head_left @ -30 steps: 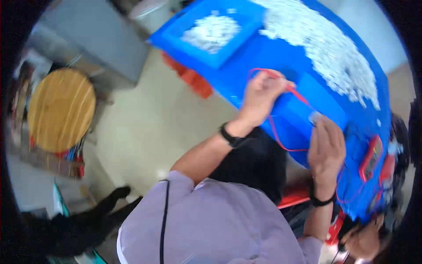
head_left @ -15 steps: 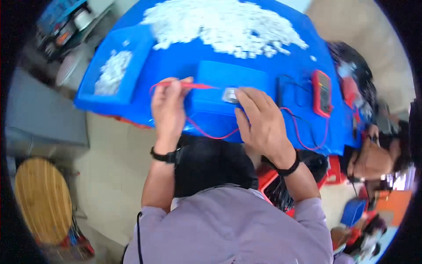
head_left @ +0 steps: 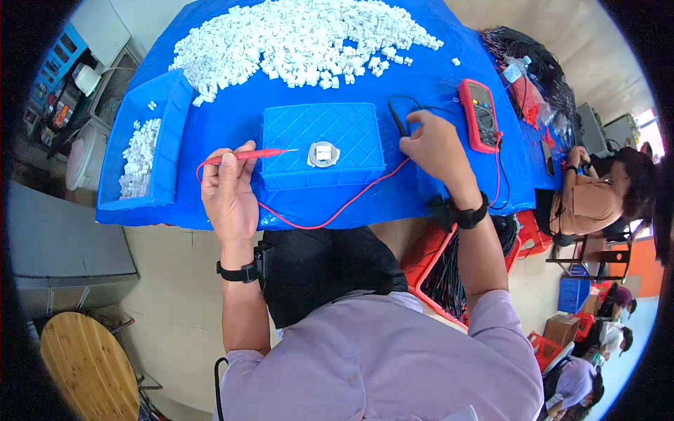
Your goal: The person tests white components by placing them one at a time onto a blue box, touching them with multimeter probes, and then moving them into a blue bin.
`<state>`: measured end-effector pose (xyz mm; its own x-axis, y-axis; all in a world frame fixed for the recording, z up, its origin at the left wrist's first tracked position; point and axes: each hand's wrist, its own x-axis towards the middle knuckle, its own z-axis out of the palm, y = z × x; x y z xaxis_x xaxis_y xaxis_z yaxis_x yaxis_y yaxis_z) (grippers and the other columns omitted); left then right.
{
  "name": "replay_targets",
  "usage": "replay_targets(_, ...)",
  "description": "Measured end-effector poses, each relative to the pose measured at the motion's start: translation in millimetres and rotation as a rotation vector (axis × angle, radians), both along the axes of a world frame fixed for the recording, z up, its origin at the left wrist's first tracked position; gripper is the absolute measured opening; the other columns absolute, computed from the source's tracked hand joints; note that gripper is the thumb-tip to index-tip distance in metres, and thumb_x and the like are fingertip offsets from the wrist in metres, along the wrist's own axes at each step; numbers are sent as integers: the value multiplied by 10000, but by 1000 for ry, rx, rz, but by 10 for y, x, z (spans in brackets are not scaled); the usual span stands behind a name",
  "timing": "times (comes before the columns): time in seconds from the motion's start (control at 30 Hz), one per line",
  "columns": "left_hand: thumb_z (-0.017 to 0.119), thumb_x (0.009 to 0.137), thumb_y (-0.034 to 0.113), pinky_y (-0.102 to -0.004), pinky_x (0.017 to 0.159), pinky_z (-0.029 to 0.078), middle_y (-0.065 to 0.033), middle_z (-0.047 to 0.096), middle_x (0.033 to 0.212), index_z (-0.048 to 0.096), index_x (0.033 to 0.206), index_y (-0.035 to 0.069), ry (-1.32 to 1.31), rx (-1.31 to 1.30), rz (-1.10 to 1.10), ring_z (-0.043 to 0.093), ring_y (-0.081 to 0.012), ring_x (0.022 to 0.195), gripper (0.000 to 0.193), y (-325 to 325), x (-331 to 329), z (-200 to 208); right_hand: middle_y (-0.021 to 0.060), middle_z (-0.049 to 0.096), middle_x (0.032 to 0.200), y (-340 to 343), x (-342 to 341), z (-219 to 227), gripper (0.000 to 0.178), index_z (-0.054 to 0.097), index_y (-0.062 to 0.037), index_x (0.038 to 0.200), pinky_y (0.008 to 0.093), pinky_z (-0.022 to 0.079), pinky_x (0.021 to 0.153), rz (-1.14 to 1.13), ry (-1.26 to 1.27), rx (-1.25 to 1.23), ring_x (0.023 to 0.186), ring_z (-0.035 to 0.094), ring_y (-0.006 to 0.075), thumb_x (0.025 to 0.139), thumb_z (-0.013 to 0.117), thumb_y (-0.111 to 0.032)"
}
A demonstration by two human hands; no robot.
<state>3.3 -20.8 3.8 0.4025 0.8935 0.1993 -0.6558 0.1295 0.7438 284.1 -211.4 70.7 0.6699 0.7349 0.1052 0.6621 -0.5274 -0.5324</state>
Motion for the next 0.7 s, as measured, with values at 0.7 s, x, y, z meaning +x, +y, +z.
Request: replay_targets(0.7,603,1073,215,-399,1050,466,-169,725,1197,610,1184,67,79,113,-29,665,-246,1171,185,-13,45,44,148,730,993,-18,-757,-109,188,632,16,1187,308,613,700,59,960,1023,807,726,200,1018,640,-64)
